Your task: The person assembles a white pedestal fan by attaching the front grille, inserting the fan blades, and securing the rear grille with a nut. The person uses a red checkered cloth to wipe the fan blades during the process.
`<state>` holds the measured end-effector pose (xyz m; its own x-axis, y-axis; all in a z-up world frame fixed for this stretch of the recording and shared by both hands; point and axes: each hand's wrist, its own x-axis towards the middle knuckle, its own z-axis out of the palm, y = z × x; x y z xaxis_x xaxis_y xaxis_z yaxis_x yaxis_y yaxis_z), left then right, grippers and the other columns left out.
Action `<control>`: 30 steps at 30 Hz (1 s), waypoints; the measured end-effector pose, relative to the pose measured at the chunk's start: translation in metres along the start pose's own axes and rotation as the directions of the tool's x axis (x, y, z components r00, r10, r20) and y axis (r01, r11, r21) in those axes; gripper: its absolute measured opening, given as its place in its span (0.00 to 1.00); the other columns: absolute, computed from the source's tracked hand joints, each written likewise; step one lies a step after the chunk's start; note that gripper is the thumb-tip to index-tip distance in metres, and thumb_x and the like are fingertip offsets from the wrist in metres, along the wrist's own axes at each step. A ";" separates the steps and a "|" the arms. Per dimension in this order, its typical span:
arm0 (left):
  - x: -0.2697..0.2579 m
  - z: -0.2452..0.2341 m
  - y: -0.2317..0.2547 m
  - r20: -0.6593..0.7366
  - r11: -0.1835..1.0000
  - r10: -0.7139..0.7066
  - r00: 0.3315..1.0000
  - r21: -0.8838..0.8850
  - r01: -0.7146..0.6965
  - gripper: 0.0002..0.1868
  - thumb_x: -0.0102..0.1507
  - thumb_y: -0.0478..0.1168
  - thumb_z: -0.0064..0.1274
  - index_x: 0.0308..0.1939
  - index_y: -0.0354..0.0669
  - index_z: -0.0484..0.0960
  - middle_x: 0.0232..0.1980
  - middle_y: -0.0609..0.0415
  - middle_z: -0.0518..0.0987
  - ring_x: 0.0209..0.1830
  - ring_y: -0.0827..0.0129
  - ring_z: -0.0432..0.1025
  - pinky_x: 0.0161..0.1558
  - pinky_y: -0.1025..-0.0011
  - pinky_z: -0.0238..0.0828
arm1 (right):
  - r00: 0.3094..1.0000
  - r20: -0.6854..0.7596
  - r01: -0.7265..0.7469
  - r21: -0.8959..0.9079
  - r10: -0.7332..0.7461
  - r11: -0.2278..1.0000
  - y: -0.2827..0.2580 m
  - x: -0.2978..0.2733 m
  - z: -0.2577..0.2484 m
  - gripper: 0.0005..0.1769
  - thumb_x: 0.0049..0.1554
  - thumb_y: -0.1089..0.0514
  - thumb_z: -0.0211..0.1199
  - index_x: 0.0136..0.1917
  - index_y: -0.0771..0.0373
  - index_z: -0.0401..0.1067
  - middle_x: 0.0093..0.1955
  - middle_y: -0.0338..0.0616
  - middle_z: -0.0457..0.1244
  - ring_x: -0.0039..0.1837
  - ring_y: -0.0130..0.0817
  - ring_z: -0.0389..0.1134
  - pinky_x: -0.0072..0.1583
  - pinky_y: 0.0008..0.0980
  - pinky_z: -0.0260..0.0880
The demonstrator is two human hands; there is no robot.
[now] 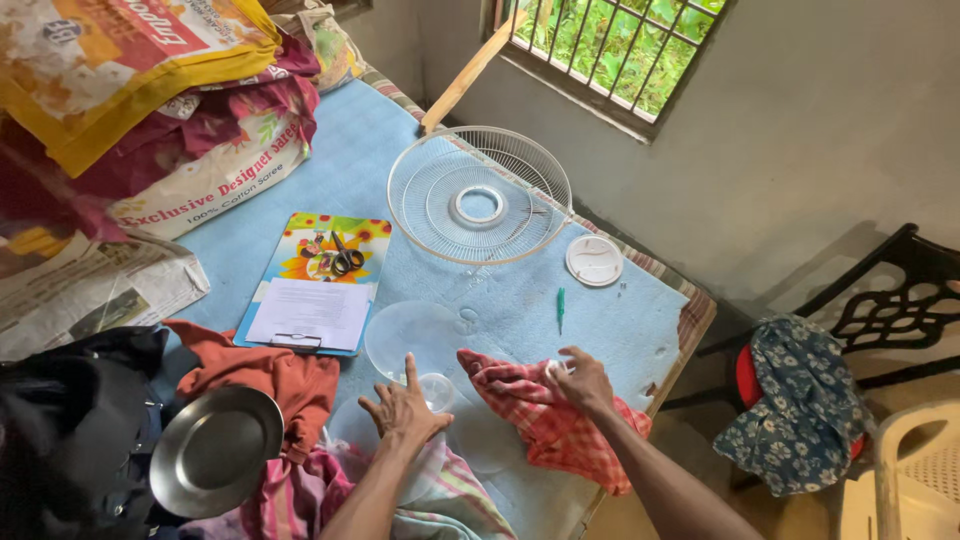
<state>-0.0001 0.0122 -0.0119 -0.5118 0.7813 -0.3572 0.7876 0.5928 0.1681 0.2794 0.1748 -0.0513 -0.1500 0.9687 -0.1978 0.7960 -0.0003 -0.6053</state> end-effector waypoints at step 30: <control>-0.316 -0.215 0.144 -0.775 0.535 0.496 0.392 -0.082 -0.841 0.48 0.52 0.59 0.67 0.75 0.55 0.68 0.49 0.39 0.83 0.52 0.46 0.76 0.59 0.46 0.67 | 0.967 -0.061 0.082 0.994 0.248 -0.076 0.229 -0.491 -0.312 0.26 0.62 0.34 0.57 0.48 0.61 0.68 0.36 0.41 0.63 0.35 0.30 0.63 0.34 0.26 0.62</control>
<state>0.2014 -0.1069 0.3226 -0.0753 0.7518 0.6551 0.8235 -0.3236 0.4660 0.7180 -0.2240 0.1480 0.0880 0.9518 -0.2939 -0.6556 -0.1668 -0.7365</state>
